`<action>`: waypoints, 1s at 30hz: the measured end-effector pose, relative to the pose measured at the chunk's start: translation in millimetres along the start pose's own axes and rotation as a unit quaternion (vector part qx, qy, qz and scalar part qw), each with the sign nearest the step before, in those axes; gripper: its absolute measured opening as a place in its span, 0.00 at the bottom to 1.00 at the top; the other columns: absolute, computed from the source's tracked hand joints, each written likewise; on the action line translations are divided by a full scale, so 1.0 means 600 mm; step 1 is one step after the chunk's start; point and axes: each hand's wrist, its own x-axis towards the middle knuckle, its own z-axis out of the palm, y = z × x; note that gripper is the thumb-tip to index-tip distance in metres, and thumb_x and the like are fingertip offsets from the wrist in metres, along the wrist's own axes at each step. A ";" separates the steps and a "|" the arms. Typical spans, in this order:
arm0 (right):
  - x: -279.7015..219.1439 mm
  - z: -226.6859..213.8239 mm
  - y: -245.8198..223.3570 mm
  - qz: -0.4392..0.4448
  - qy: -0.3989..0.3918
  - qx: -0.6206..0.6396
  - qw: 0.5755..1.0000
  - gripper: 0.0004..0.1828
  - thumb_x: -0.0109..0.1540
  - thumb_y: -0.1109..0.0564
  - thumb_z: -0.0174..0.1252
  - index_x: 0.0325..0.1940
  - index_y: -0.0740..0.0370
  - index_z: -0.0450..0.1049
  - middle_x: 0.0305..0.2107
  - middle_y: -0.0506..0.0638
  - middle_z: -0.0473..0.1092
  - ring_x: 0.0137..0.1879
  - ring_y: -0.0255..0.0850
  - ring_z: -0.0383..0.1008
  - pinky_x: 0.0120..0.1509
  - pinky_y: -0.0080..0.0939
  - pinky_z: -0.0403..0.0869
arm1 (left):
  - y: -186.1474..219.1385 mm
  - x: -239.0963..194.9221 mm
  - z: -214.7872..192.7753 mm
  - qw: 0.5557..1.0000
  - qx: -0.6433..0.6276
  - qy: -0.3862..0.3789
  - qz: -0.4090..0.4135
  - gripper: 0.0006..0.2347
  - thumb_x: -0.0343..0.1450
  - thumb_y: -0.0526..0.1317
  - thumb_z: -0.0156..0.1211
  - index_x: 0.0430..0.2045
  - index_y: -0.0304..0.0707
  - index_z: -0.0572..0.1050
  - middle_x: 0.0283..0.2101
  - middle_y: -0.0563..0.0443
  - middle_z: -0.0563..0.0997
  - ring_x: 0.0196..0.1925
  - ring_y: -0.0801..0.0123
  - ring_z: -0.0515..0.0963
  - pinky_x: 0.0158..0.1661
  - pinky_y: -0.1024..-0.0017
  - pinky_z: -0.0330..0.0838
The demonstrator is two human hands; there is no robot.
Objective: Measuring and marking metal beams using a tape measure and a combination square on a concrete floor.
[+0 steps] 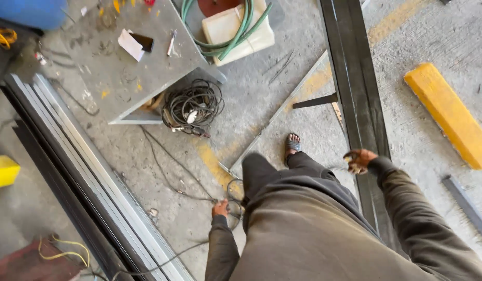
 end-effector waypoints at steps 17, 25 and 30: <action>0.052 0.066 -0.319 0.051 0.109 0.076 0.990 0.19 0.64 0.60 0.53 0.53 0.73 0.82 0.44 0.77 0.79 0.52 0.68 0.81 0.58 0.68 0.77 | 0.909 0.388 0.000 0.930 0.271 -0.002 0.248 0.22 0.67 0.61 0.68 0.46 0.46 0.83 0.49 0.45 0.84 0.58 0.51 0.80 0.60 0.57 0.73; 0.176 0.218 -0.161 -0.019 0.133 -0.078 0.988 0.14 0.62 0.48 0.57 0.48 0.39 0.85 0.55 0.42 0.78 0.60 0.46 0.79 0.69 0.47 0.77 | 1.327 0.459 0.073 0.937 0.174 -0.046 0.298 0.17 0.69 0.51 0.67 0.44 0.40 0.79 0.41 0.44 0.86 0.39 0.62 0.87 0.40 0.66 0.84; 0.165 0.162 -0.177 -0.030 0.139 -0.231 0.963 0.18 0.61 0.48 0.56 0.50 0.22 0.80 0.62 0.26 0.69 0.64 0.37 0.77 0.71 0.40 0.78 | 1.336 0.466 0.228 0.884 0.314 -0.038 0.344 0.23 0.70 0.58 0.60 0.53 0.46 0.78 0.53 0.44 0.83 0.58 0.49 0.80 0.59 0.53 0.75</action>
